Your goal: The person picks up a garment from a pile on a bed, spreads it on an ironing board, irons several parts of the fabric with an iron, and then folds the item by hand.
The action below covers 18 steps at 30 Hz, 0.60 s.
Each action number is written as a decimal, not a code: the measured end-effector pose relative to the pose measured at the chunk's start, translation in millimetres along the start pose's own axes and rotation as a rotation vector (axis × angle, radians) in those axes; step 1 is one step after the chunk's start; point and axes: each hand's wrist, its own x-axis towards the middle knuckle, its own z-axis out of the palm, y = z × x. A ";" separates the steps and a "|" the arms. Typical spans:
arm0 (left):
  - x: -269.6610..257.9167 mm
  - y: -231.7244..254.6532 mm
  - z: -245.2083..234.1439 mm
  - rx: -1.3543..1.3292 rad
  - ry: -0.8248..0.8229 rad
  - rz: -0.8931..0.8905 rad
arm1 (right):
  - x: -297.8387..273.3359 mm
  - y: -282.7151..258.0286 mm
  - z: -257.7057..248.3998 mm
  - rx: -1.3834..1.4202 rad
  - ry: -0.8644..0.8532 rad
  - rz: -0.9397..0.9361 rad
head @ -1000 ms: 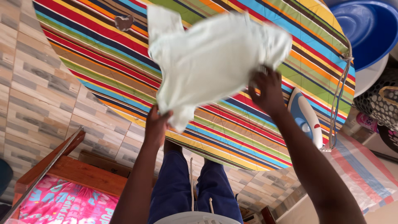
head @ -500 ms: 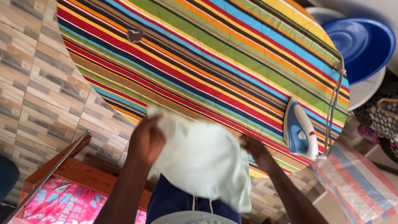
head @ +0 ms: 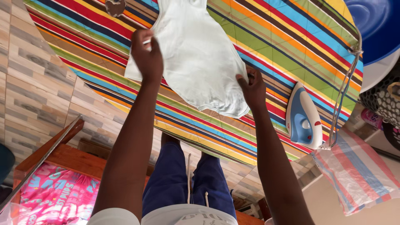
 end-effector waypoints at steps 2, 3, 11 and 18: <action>-10.0 -1.3 -32.1 0.400 0.110 0.129 | -9.0 -2.1 0.3 0.030 -0.017 0.048; -12.4 -0.3 -44.6 0.482 0.084 -0.023 | -12.4 -0.9 0.6 0.096 -0.028 0.057; -24.2 -19.8 -82.2 0.272 -0.195 -0.476 | -9.6 -4.7 -4.7 -0.063 -0.290 0.086; -57.6 -26.7 -127.7 0.356 -0.212 -0.681 | -34.5 5.2 -34.6 -0.060 -0.409 0.314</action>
